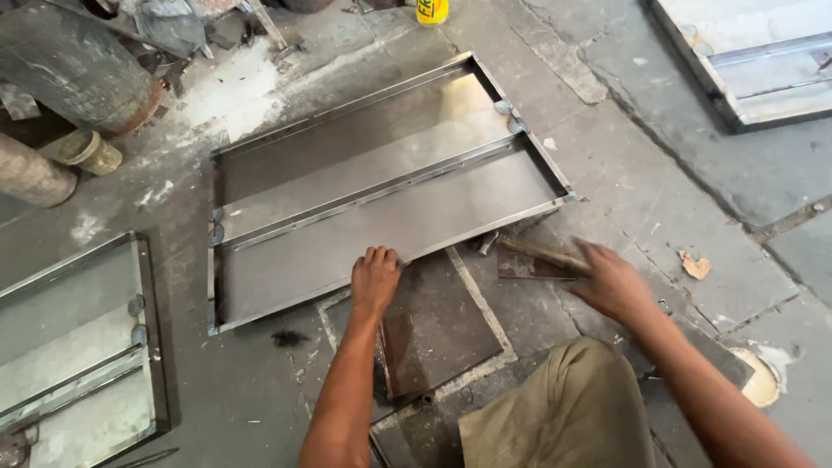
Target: The person fits a lock mechanism and sliding rods into a metal door frame, using a hammer and a punch to secure metal pins and components while working on the floor.
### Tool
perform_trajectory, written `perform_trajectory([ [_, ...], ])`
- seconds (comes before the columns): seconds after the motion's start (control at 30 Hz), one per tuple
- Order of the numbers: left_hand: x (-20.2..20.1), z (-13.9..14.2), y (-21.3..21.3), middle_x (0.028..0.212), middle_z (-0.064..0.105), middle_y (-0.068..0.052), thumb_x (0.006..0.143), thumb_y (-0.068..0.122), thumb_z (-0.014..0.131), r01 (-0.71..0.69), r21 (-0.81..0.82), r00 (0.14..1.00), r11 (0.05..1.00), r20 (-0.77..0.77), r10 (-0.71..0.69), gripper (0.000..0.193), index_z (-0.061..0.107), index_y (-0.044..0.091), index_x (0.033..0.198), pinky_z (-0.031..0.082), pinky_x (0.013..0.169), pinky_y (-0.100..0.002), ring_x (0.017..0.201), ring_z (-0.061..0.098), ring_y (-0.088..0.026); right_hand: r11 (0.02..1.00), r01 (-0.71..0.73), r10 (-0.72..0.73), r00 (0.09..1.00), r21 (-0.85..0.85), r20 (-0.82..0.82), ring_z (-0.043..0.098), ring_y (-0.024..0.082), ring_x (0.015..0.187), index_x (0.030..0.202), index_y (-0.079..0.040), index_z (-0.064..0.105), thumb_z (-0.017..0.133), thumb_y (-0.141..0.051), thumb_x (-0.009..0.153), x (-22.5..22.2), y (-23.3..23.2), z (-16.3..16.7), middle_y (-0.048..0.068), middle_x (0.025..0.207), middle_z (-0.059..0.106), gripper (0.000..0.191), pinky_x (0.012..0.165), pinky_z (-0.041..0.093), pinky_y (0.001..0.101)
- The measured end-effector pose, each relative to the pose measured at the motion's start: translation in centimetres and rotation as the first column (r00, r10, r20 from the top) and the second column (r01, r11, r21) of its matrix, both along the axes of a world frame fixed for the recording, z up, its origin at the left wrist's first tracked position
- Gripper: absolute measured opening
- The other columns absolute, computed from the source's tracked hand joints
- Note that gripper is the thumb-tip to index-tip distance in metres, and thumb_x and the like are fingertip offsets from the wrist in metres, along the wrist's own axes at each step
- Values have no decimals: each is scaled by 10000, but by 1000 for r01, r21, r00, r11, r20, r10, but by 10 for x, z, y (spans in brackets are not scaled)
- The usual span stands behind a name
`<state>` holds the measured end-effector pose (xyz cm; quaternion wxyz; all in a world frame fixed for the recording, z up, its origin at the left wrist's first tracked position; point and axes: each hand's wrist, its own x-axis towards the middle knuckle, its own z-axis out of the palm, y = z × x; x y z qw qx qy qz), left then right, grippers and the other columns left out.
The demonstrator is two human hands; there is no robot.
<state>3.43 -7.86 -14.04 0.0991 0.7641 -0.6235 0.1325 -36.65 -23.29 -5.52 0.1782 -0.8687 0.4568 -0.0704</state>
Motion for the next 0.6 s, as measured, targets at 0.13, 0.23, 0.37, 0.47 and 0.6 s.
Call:
perform_trajectory([
  [0.13,18,3,-4,959,678,-59,816,228,691,38,59,996,998,80,-43,171,714,103,931,594,667,-396,984,652,-260,993,-121,115,953,-4,-280,627,367,1181,1392,-107,500,733,-312,834,62,-14,-30,156,1316,619,639,960,534,476],
  [0.23,22,-6,-4,973,674,-42,895,183,671,18,58,993,998,116,-24,70,708,126,911,602,666,-385,999,655,-254,986,-150,165,954,79,-251,690,354,1086,1161,-150,646,616,-329,966,44,-33,-44,132,1202,695,266,916,568,479],
  [0.37,16,-23,-1,1076,690,-163,807,563,681,-66,142,964,988,-247,100,566,752,18,940,569,778,-475,1021,644,-348,986,-163,153,791,37,-592,717,276,1150,1234,-251,677,699,-286,888,-27,-77,-48,-7,1317,697,348,909,622,432],
  [0.47,7,-28,17,1042,707,-167,937,553,590,-84,172,942,981,-306,134,584,759,-6,927,560,888,-479,1075,652,-348,983,-9,139,684,182,-716,721,262,1163,1292,-284,726,756,-215,832,-56,-90,-76,14,1325,714,466,962,615,414],
  [0.6,-16,-24,61,1025,708,-195,960,531,611,-104,255,922,961,-339,190,574,752,-22,901,568,861,-471,1045,657,-366,997,43,5,764,59,-646,731,272,1099,1292,-251,746,750,-247,873,-38,-58,-105,56,1251,738,419,921,611,419],
])
